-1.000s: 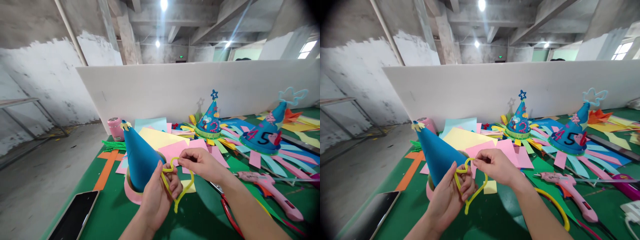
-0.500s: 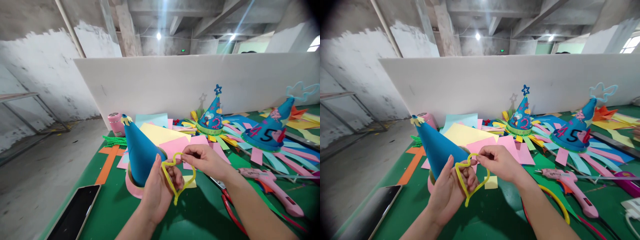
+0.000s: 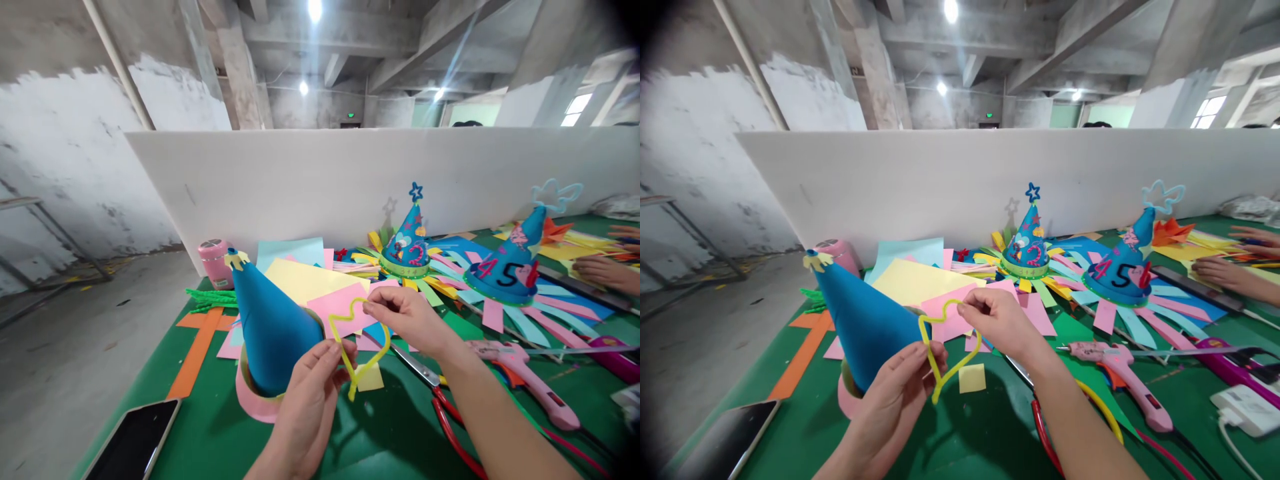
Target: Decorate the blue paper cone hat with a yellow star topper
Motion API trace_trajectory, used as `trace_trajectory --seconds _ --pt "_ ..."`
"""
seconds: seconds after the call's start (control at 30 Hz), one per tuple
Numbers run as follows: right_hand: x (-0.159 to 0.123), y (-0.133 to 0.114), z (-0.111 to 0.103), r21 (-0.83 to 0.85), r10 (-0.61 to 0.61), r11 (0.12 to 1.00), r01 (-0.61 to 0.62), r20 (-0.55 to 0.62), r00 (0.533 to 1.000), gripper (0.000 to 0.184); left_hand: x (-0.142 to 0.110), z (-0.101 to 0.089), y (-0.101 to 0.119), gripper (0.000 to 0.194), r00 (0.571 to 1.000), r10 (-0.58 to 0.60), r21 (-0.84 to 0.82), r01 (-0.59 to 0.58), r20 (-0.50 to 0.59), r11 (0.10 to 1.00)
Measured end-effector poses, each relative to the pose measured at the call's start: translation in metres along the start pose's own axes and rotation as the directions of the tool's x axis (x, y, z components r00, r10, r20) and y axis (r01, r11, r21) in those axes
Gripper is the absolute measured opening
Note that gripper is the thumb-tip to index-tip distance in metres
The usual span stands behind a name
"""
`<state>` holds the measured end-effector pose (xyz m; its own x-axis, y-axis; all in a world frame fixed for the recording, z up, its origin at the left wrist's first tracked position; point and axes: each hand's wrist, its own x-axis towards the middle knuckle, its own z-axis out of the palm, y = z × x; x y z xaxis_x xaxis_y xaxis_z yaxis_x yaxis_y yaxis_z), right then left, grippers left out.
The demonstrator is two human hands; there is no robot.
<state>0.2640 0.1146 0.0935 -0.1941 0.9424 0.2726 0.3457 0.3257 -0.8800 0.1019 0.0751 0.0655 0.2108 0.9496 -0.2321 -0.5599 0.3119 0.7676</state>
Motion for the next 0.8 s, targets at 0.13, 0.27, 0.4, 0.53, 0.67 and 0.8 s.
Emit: trace_trajectory --seconds 0.13,0.27,0.4,0.53,0.67,0.8 --pt "0.001 0.001 0.0 0.095 0.004 0.996 0.001 -0.053 0.999 0.019 0.002 -0.001 0.002 0.006 1.0 0.008 -0.074 -0.006 0.029 0.997" --pt "-0.001 -0.002 0.004 0.267 0.068 0.964 -0.02 -0.172 0.983 0.038 0.004 -0.002 0.006 0.008 0.998 0.014 -0.099 -0.009 0.056 0.995" --pt "-0.004 -0.005 0.012 0.428 0.161 0.888 -0.168 0.053 0.985 0.037 0.002 -0.002 0.005 0.013 0.989 -0.035 -0.054 0.044 0.144 0.998" --pt "-0.004 -0.007 0.018 0.485 0.127 0.842 -0.237 0.25 0.96 0.017 -0.002 -0.002 0.001 0.017 0.963 -0.094 0.014 0.093 0.251 0.996" --pt "-0.003 -0.007 0.017 0.491 0.092 0.845 -0.21 0.254 0.963 0.015 -0.003 -0.002 0.0 0.019 0.958 -0.133 0.051 0.124 0.254 0.991" --pt "-0.003 -0.005 0.012 0.436 0.112 0.874 -0.214 0.248 0.962 0.013 -0.002 -0.002 0.001 0.02 0.954 -0.154 0.062 0.143 0.257 0.988"
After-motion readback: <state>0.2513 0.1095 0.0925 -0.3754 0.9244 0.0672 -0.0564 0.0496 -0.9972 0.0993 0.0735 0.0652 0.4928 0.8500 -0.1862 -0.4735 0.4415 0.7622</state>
